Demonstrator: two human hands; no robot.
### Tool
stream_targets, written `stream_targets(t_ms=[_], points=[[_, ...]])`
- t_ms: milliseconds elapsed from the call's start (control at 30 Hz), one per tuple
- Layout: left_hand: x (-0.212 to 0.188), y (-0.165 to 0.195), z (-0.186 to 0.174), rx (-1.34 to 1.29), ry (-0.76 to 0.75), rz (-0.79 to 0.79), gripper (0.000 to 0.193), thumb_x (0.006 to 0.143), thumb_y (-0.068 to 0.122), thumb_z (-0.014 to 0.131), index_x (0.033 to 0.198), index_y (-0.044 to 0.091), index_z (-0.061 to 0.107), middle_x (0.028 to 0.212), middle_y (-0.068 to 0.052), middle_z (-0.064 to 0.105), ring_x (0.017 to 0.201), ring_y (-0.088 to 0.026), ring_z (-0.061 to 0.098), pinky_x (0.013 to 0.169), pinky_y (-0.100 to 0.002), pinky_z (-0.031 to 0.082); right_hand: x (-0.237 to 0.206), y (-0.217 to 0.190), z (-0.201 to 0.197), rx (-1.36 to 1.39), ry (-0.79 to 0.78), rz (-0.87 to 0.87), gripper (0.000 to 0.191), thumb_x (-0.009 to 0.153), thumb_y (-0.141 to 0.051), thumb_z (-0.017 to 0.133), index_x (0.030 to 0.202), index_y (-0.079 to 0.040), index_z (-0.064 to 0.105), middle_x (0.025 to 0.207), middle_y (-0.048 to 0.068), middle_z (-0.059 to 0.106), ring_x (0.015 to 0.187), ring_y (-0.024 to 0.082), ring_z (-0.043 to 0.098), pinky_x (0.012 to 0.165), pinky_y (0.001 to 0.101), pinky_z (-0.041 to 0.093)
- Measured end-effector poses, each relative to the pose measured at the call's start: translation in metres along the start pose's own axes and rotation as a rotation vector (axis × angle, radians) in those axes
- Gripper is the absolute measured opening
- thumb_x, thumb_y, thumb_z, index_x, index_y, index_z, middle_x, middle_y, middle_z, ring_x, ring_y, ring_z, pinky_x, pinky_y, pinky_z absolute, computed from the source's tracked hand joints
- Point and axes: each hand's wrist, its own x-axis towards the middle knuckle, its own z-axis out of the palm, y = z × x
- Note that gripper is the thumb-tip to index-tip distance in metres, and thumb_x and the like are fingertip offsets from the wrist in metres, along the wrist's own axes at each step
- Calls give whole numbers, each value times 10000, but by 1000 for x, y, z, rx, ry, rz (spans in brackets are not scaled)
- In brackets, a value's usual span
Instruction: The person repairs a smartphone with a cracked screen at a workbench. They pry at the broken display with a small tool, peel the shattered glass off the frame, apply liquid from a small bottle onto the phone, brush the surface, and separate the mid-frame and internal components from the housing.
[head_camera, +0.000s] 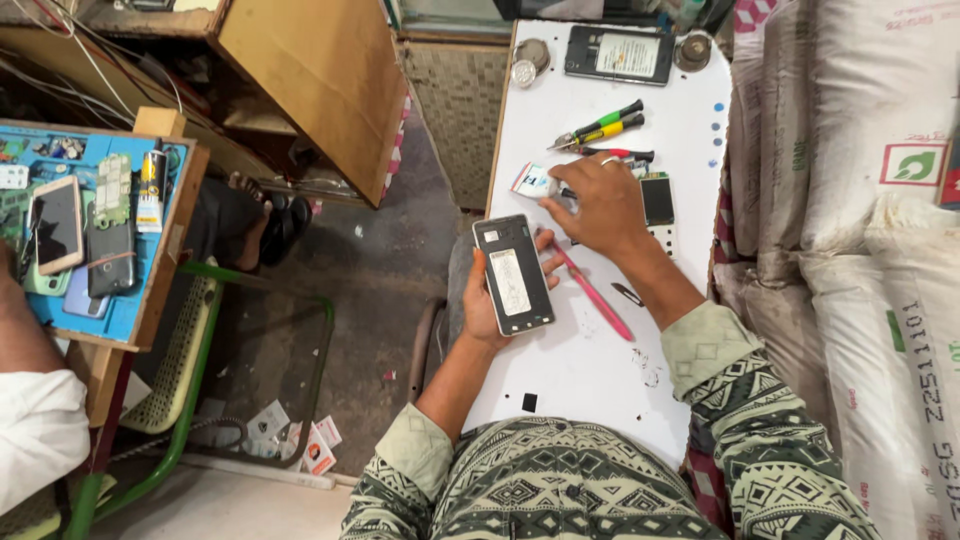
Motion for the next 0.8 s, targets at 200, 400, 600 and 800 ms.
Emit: stream_targets(t_ms=[200, 400, 600, 800], points=[[2, -2, 2, 89, -20, -16, 817, 1070, 664, 246, 1591, 46, 360, 1516, -218, 521, 1286, -368, 599, 1028, -480, 555, 0, 3, 4, -157, -27, 80, 375, 828, -364, 845, 1087, -111, 748, 1005, 55, 699, 963, 283, 629, 852, 430, 489], [2, -3, 2, 160, 1, -68, 735, 1052, 596, 341, 1529, 43, 420, 1431, -209, 580, 1224, -346, 656, 988, -434, 588, -13, -8, -13, -115, 68, 26, 414, 816, -365, 845, 1114, -97, 743, 1113, 93, 696, 986, 283, 628, 844, 409, 498], [-3, -11, -19, 290, 115, -7, 461, 1107, 368, 584, 1365, -12, 547, 1170, -128, 707, 1006, -213, 708, 830, -354, 615, -84, -34, -42, -23, 14, 192, 324, 842, -331, 837, 1083, -132, 751, 1015, 63, 698, 902, 251, 672, 756, 357, 551], [-3, -14, -26, 426, 221, 35, 467, 1090, 336, 599, 1435, 29, 531, 1003, -38, 692, 825, -98, 669, 718, -262, 574, -129, -54, -50, 84, -97, 311, 313, 769, -262, 853, 1040, -137, 761, 904, 48, 709, 784, 240, 682, 692, 357, 556]])
